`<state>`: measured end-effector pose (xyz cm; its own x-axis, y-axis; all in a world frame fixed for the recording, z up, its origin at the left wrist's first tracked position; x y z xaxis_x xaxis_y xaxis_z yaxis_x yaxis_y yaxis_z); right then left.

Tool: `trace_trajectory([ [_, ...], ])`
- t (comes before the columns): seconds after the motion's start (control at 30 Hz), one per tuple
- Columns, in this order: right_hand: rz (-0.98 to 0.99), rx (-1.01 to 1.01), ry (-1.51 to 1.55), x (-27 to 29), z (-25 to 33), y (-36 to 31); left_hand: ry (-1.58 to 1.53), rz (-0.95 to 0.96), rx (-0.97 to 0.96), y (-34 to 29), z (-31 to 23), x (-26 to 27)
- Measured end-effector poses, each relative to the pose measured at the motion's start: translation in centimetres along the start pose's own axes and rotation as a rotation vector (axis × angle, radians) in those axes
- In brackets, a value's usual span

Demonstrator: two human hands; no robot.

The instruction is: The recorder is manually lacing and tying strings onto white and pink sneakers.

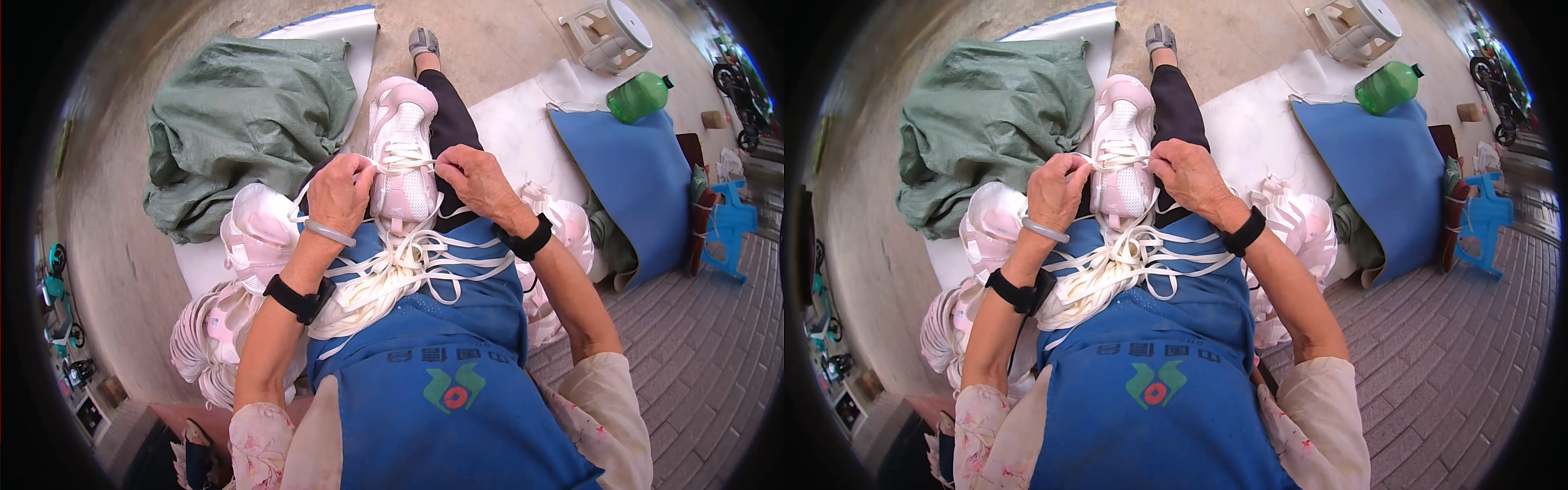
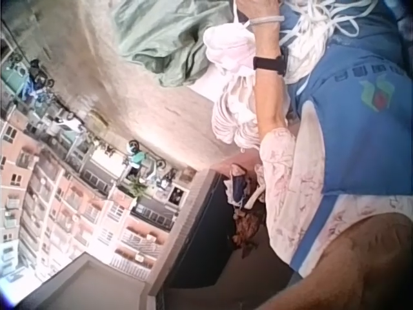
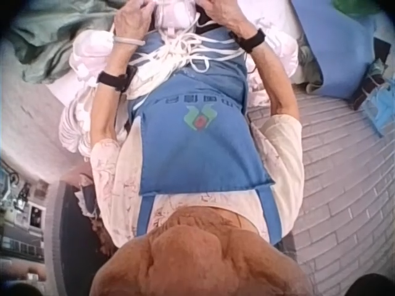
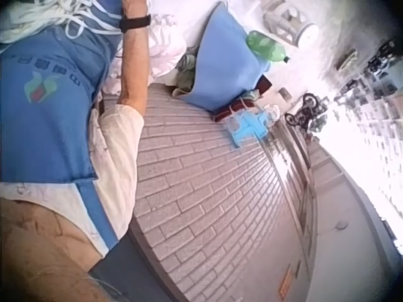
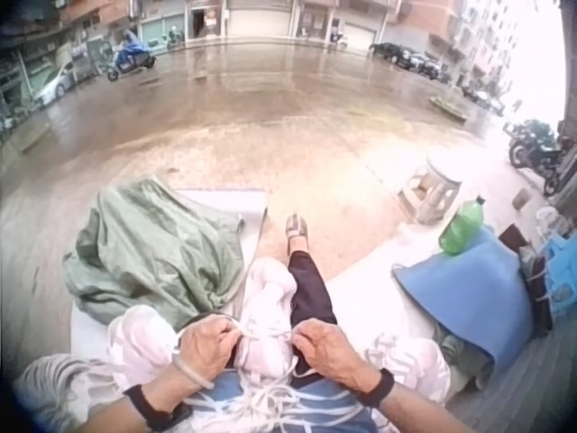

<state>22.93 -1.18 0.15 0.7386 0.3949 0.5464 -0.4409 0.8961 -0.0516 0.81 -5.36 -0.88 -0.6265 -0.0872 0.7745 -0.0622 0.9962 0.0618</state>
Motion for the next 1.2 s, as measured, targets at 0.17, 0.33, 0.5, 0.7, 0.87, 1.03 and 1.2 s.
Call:
trace_trajectory([
  [0.17, 0.034, -0.039, -0.058, -0.5, 0.5, 0.2, 0.279, 0.018, -0.183, -1.9, -1.9, 0.4],
  [0.33, 0.078, -0.181, -0.001, -0.6, 0.5, 0.9, 0.487, 0.121, -0.164, -2.2, -2.6, -0.3],
  [0.5, -0.169, 0.114, -0.287, -1.7, 1.6, -1.6, 0.410, 0.021, -0.236, -2.2, -1.4, -2.2],
  [0.7, -0.125, 0.000, -0.449, -4.0, 2.5, -2.9, 0.285, 0.012, -0.305, -1.4, -0.9, -3.0],
  [0.87, -0.045, 0.015, -0.604, -4.4, 0.7, -1.4, 0.290, 0.109, -0.285, 0.4, -1.3, -2.4],
  [1.03, -0.057, 0.133, -0.411, -4.1, -0.6, -1.4, 0.247, 0.175, -0.210, 0.1, 0.1, -1.9],
  [1.2, -0.016, 0.199, -0.428, -3.7, 0.0, -1.9, 0.249, 0.112, -0.181, -1.2, 0.0, -2.0],
])
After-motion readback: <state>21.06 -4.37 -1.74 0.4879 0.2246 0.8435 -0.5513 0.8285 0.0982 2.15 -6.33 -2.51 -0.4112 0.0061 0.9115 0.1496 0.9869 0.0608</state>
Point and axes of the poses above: each hand's wrist, its own y-axis towards the middle knuckle, its own x-axis out of the back of the hand, z = x × y, the point moved 1 cm from there along y, towards the middle knuckle, and after that the axes turned 5 degrees about y, right-handed, at the moved point
